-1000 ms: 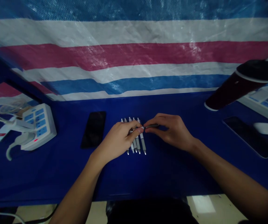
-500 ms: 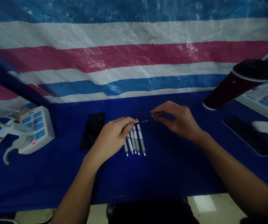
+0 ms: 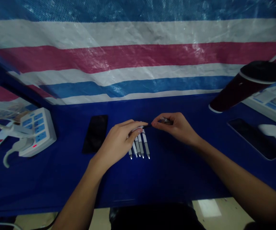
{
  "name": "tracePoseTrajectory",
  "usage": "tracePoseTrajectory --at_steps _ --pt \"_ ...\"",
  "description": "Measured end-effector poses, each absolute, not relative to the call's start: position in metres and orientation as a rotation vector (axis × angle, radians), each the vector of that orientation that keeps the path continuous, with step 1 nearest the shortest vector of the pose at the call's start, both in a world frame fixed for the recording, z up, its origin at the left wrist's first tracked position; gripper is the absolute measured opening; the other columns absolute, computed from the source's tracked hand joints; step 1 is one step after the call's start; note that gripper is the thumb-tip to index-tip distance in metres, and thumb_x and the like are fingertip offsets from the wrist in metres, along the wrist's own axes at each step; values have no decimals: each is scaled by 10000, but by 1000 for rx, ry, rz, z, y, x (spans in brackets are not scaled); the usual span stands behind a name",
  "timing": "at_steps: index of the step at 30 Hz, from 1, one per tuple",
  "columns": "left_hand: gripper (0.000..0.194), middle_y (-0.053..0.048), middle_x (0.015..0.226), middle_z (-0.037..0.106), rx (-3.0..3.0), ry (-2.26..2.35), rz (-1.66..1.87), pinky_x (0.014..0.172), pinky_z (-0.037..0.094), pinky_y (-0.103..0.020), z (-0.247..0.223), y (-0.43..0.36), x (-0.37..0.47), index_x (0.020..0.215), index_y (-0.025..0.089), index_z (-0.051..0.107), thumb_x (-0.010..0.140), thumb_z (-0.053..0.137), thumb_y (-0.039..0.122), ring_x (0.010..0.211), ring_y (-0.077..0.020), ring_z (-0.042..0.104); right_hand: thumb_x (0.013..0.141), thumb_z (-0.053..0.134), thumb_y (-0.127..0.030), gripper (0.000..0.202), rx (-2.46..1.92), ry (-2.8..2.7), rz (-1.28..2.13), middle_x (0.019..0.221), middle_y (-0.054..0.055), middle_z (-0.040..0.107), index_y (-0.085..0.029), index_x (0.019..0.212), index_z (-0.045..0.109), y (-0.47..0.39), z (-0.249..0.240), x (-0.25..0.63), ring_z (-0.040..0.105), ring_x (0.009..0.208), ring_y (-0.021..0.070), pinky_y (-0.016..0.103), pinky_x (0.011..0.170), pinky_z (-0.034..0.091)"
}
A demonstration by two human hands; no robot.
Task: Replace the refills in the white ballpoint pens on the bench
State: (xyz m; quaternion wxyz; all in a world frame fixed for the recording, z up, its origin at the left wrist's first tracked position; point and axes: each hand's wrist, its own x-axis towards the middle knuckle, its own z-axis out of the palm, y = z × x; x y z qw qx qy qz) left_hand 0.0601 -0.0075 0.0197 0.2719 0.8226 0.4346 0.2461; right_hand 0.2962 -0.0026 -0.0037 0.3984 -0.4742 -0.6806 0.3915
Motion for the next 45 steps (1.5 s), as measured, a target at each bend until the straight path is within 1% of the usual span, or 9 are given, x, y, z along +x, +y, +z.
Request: tracePoseTrajectory --at_steps 4,8,14,19,23,28,34,41,45 --pt "271 -49 1054 761 2101 1291 910 877 562 -353 21 -3 54 1184 286 761 934 682 356 958 -214 700 836 742 -554 382 -1307 -1572 893 548 -24 492 -176 775 737 7 0 314 419 502 103 253 463 318" --pt "319 -70 1069 779 1759 1309 1183 928 573 -391 24 1 46 1123 247 783 858 770 425 1023 -247 714 811 770 -586 417 -1260 -1358 978 517 -29 412 -197 691 680 16 -1 329 403 481 115 280 460 384" --pt "450 -117 1082 780 1443 1170 1199 894 600 -392 27 3 44 1221 199 744 854 770 457 1057 -268 725 834 752 -592 415 -1210 -1236 1206 520 -72 305 -187 774 685 15 -5 327 325 448 93 286 455 418" --pt "398 -100 1051 782 1451 1144 1172 873 601 -371 27 3 45 1212 215 746 870 755 419 1034 -249 727 829 752 -600 427 -1204 -1286 1168 516 -63 335 -187 743 682 15 -6 325 350 453 94 279 449 411" --pt "338 -62 922 776 1621 1221 1149 822 596 -343 23 0 47 1125 233 783 833 794 403 904 -217 727 818 774 -566 391 -1249 -1390 939 535 -33 430 -198 711 695 11 0 321 404 480 104 275 451 361" --pt "329 -57 912 759 1822 1296 1122 794 585 -333 17 -1 52 1091 235 790 811 804 409 851 -202 705 854 759 -490 331 -1293 -1547 721 542 -21 474 -201 699 716 -2 14 313 388 503 101 279 466 287" --pt "245 -42 860 743 1923 1352 1068 764 558 -310 16 0 51 993 226 780 817 796 396 801 -183 690 850 750 -539 340 -1299 -1594 681 525 -16 458 -228 715 722 -5 15 312 383 485 114 291 451 278" --pt "210 -44 933 757 2018 1334 1019 769 546 -299 20 -3 54 985 238 795 838 775 388 845 -191 683 859 737 -537 323 -1292 -1634 701 523 -17 471 -234 748 727 -5 12 309 411 477 123 302 450 277" --pt "230 -51 936 755 2043 1268 978 709 529 -281 24 -6 57 1034 248 806 878 742 405 813 -178 671 859 741 -507 278 -1278 -1649 745 517 -24 474 -239 784 750 -6 12 307 413 467 121 299 449 267"
